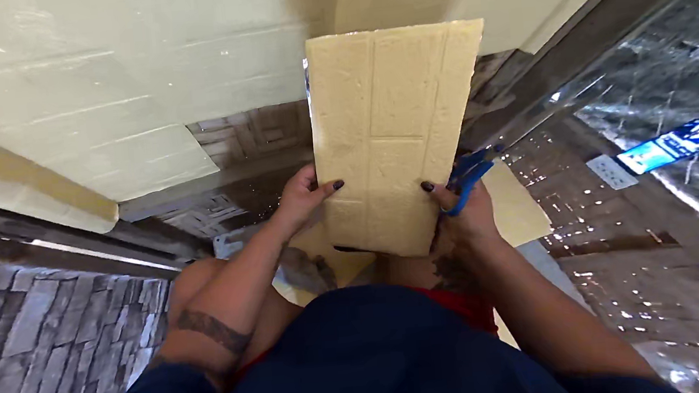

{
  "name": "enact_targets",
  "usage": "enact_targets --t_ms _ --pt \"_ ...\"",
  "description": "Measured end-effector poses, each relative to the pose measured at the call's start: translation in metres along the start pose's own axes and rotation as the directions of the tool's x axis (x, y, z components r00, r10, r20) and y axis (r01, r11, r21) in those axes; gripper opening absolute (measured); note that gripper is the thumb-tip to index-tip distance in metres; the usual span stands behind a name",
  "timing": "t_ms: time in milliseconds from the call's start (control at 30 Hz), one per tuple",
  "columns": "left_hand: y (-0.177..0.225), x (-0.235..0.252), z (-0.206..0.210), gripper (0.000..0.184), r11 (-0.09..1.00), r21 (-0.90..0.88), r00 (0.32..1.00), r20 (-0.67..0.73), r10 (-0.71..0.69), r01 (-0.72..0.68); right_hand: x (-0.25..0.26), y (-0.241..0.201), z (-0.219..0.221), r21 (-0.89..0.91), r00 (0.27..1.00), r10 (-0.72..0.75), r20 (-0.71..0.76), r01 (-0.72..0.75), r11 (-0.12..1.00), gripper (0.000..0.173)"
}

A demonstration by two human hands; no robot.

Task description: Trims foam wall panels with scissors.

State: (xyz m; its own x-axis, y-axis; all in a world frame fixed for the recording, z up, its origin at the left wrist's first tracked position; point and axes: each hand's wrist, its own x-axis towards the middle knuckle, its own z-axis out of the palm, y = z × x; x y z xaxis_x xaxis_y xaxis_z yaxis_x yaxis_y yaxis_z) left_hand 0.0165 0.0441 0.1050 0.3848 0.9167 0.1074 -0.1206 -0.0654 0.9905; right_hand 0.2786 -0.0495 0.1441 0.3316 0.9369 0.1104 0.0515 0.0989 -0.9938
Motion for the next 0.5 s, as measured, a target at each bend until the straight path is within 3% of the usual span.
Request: enact_targets --t_ms 200,300,367,500 --pt "0.003 -0.007 -0.003 0.017 0.988 0.055 0.989 -0.014 0.144 -0.143 -0.003 0.004 -0.01 0.058 0.997 -0.04 0.071 0.036 0.998 0.05" --pt "0.012 -0.018 -0.004 0.035 0.99 0.133 0.997 -0.056 0.047 -0.039 -0.005 0.007 -0.011 -0.082 0.998 -0.053 0.045 0.057 0.995 0.05" --pt "0.017 -0.021 -0.001 0.051 0.986 0.158 0.984 -0.177 -0.031 0.06 -0.006 0.004 -0.01 -0.081 0.99 -0.1 0.099 0.108 0.991 0.046" --pt "0.013 -0.021 0.0 0.037 0.987 0.16 0.954 -0.293 0.063 -0.016 -0.005 -0.006 -0.009 -0.065 0.985 -0.065 0.157 0.076 0.995 0.042"
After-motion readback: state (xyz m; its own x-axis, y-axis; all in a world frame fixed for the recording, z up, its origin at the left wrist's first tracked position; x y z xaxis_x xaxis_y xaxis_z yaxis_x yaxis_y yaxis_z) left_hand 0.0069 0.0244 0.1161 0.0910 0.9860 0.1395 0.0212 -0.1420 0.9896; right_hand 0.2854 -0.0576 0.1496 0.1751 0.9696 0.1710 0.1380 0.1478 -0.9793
